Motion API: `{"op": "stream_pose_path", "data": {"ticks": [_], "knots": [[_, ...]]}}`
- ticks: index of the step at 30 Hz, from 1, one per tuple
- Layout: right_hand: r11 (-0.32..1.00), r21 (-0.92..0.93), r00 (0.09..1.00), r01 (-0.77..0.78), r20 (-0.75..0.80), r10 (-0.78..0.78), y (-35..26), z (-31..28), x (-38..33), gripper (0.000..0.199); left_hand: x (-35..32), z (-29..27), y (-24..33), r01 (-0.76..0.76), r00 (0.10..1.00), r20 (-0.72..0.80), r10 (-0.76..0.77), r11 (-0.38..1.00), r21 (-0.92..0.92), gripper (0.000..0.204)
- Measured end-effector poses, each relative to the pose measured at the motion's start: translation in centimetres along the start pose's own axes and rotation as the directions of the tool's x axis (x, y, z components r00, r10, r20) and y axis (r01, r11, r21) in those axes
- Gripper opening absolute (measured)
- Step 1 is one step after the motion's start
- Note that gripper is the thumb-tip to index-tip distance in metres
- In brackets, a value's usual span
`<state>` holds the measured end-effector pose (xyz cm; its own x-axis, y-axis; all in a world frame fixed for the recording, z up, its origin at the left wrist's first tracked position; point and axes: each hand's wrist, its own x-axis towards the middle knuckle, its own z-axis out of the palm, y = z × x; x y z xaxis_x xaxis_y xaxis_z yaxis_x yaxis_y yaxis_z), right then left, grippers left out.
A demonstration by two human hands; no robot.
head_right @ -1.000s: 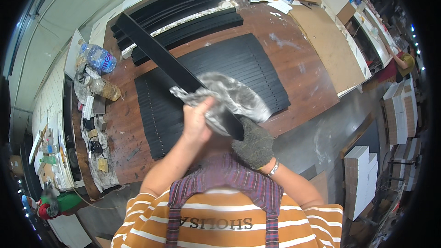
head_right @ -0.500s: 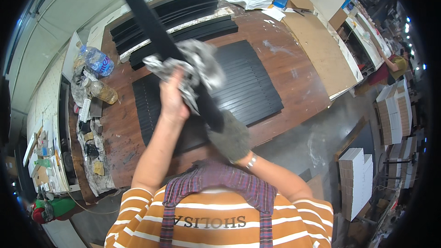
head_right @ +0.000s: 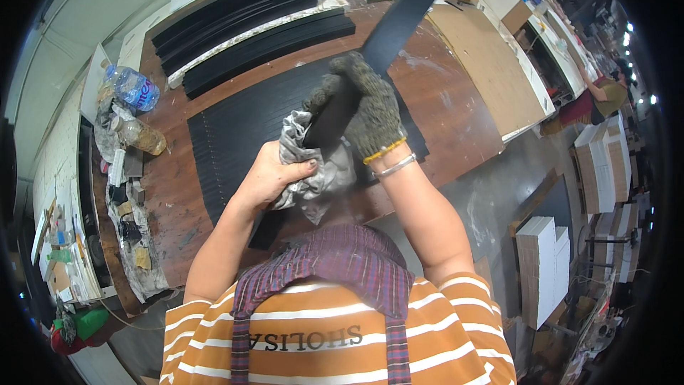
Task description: The person wipes long black plastic slats with a cloth and a yellow sponge on a wooden workbench. They handle the slats one at a time, wiping both sides and stacking them on the table.
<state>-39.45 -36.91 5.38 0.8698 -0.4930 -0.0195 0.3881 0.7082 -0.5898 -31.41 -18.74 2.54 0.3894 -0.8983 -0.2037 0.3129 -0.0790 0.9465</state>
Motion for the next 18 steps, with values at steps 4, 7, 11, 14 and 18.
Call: {"op": "stream_pose_path", "data": {"ticks": [4,7,11,14,18], "knots": [[0.999,-0.035,0.998,-0.024,-0.058,0.022,-0.8,0.6,0.0,0.029,-2.0,-1.5,-1.2,0.097,0.995,0.032,-0.099,0.994,0.039,0.026],[0.99,0.001,0.978,0.143,-0.156,-0.141,-4.1,-1.0,0.9,0.039,-5.3,-4.9,-2.9,0.144,0.985,0.063,-0.158,0.971,0.192,0.03],[0.955,-0.039,0.935,0.295,-0.193,-0.297,-9.6,-4.8,0.9,0.041,-9.7,-9.2,-4.7,0.314,0.949,-0.085,-0.304,0.884,0.347,0.021],[0.892,-0.139,0.865,0.429,-0.221,-0.451,-13.2,-6.6,0.8,0.044,-10.7,-11.4,-2.4,0.283,0.883,-0.412,-0.224,0.955,0.088,0.022],[0.959,-0.028,0.957,0.283,-0.057,-0.284,-8.9,-4.4,-0.3,0.039,-4.7,-9.7,4.5,-0.161,0.94,-0.232,0.249,0.926,0.341,0.04]]}}
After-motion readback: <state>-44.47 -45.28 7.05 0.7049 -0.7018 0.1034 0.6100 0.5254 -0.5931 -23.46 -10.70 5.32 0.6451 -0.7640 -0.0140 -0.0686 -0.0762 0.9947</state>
